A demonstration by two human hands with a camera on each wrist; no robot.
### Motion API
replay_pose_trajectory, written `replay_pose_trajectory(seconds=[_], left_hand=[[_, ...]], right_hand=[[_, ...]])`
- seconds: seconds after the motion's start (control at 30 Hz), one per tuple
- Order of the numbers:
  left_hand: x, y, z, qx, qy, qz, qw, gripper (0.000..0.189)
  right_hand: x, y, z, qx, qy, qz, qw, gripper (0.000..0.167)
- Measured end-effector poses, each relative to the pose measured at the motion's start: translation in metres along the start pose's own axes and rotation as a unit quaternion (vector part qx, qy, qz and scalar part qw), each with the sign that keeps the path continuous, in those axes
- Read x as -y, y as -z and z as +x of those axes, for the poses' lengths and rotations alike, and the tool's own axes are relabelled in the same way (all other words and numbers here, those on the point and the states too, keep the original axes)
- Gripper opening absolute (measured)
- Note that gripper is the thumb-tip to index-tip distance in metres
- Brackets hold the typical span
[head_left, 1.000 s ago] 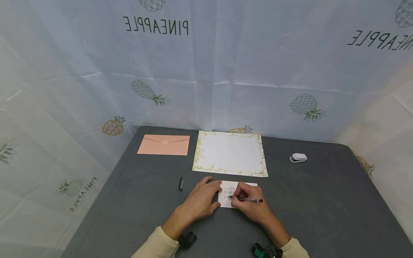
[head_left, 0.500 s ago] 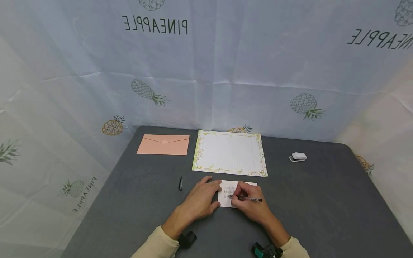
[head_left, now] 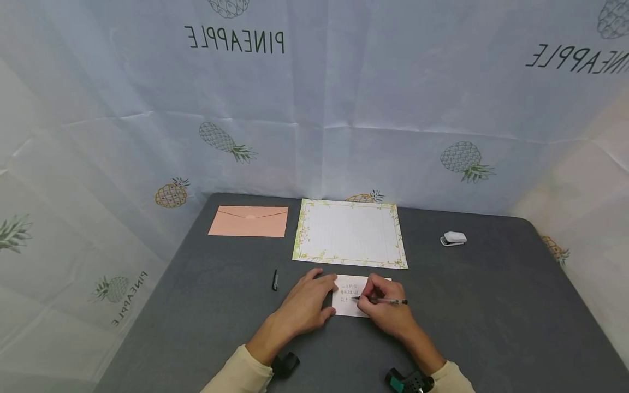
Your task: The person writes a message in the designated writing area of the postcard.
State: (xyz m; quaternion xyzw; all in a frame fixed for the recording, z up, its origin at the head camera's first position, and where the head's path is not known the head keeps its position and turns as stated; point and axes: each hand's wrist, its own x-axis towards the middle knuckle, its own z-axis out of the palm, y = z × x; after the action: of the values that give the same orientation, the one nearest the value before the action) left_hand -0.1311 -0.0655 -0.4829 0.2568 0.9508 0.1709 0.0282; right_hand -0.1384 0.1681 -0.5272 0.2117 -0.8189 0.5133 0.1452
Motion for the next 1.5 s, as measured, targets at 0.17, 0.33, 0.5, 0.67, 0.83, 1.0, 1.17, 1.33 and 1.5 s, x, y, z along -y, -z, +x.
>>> replay_pose_trajectory(seconds=[0.17,0.33,0.5,0.67,0.83,1.0,1.17,1.33,1.5], left_hand=[[-0.0004,0.0007,0.0008,-0.002,-0.003,-0.001,1.0000,0.043],[0.0001,0.0015,0.0001,-0.003,-0.005,-0.004,1.0000,0.042],[0.0000,0.0023,-0.0008,0.002,-0.006,-0.012,0.9999,0.041],[0.0002,0.0018,-0.0015,0.003,-0.008,-0.014,0.9999,0.042],[0.0001,0.0017,-0.0019,0.002,-0.005,-0.017,0.9998,0.042],[-0.0007,0.0022,-0.0018,0.003,-0.002,-0.016,0.9999,0.042],[-0.0013,0.0028,-0.0017,0.005,0.001,-0.019,0.9998,0.042],[-0.0006,0.0022,-0.0016,0.005,0.000,-0.021,0.9998,0.043],[0.0001,0.0022,-0.0012,0.001,-0.003,-0.023,0.9997,0.042]], right_hand=[[-0.0002,0.0028,0.0014,0.024,-0.005,0.006,0.9997,0.039],[0.0006,0.0028,0.0013,0.042,-0.007,0.020,0.9989,0.041],[0.0007,0.0014,-0.0012,0.046,-0.006,0.017,0.9988,0.041],[0.0012,0.0003,-0.0026,0.045,-0.008,0.011,0.9989,0.042],[0.0008,0.0003,-0.0022,0.033,-0.016,0.011,0.9993,0.042],[-0.0015,0.0000,-0.0018,0.029,-0.025,0.006,0.9993,0.041],[-0.0029,-0.0001,-0.0016,0.026,-0.033,0.003,0.9991,0.041],[-0.0035,0.0006,-0.0017,0.023,-0.038,0.008,0.9990,0.040],[-0.0044,0.0041,-0.0005,0.031,-0.051,0.040,0.9974,0.038]])
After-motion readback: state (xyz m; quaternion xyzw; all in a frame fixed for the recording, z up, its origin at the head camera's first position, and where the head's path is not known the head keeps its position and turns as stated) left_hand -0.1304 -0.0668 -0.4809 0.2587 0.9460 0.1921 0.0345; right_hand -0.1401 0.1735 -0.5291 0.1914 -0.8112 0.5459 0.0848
